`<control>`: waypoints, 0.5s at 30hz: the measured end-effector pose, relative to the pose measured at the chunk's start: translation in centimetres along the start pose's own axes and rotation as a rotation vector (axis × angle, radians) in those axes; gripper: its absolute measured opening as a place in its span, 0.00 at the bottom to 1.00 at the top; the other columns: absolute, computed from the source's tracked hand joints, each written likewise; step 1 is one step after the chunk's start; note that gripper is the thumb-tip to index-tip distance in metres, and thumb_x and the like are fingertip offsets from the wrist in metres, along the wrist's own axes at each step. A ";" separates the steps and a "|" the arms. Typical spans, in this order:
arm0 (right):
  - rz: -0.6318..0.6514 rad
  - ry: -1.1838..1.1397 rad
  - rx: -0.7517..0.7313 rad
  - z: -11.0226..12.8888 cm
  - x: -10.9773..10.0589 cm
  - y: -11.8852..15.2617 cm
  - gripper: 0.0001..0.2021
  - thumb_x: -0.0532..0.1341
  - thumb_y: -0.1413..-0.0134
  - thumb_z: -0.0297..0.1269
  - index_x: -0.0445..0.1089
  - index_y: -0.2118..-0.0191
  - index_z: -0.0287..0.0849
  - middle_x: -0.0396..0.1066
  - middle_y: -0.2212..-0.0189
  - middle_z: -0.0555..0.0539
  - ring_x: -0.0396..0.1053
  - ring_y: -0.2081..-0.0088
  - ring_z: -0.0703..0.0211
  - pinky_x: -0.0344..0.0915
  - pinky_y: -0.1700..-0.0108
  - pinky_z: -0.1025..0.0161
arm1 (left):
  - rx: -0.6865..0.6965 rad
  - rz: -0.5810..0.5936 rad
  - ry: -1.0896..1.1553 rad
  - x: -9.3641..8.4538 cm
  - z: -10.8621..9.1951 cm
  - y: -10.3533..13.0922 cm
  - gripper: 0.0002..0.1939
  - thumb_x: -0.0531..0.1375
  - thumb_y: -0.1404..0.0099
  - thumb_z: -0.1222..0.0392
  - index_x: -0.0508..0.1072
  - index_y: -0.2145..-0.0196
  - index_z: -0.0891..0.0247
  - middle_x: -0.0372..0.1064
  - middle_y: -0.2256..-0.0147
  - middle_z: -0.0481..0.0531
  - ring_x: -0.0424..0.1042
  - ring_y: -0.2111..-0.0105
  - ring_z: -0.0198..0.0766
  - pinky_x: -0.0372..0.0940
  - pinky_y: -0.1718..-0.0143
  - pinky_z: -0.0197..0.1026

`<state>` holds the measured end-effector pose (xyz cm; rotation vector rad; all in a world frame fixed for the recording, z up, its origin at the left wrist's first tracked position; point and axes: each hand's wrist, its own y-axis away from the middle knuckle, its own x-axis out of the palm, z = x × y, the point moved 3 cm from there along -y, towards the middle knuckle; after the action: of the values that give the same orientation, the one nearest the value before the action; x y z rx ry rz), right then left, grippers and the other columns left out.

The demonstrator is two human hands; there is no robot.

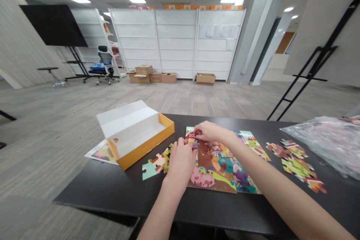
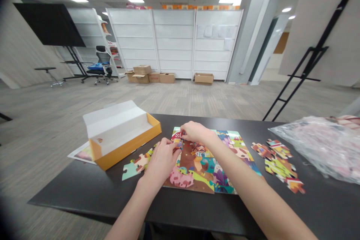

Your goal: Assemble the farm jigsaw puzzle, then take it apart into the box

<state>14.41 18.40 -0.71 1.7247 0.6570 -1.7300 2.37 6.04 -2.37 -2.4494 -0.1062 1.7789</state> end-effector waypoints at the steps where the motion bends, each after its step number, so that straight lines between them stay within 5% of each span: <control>1: -0.001 -0.001 0.001 0.0 -0.1 0.0 0.12 0.61 0.42 0.38 0.77 0.55 0.43 0.80 0.60 0.43 0.76 0.59 0.52 0.63 0.62 0.64 | -0.014 -0.003 0.005 0.1 0.1 -0.1 0.11 0.58 0.30 0.56 0.78 0.57 0.62 0.69 0.57 0.58 0.70 0.56 0.46 0.63 0.50 0.45; 8: 0.005 -0.004 0.002 0.2 -0.3 0.2 0.13 0.61 0.42 0.37 0.77 0.54 0.43 0.80 0.59 0.42 0.76 0.59 0.52 0.64 0.61 0.64 | -0.037 -0.067 0.131 0.8 1.2 -0.6 0.10 0.61 0.33 0.56 0.77 0.58 0.63 0.71 0.58 0.57 0.72 0.54 0.44 0.64 0.50 0.43; 15: -0.061 -0.129 0.055 0.7 -2.3 3.2 0.14 0.60 0.43 0.34 0.78 0.53 0.44 0.80 0.59 0.43 0.75 0.60 0.54 0.63 0.60 0.65 | 0.001 -0.005 0.219 -0.9 3.1 -0.7 0.11 0.58 0.31 0.63 0.78 0.54 0.59 0.76 0.56 0.54 0.76 0.57 0.40 0.66 0.53 0.39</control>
<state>16.14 15.88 1.81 1.6286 0.6161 -1.9002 -0.80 6.79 -2.38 -2.6200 -0.0919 1.4952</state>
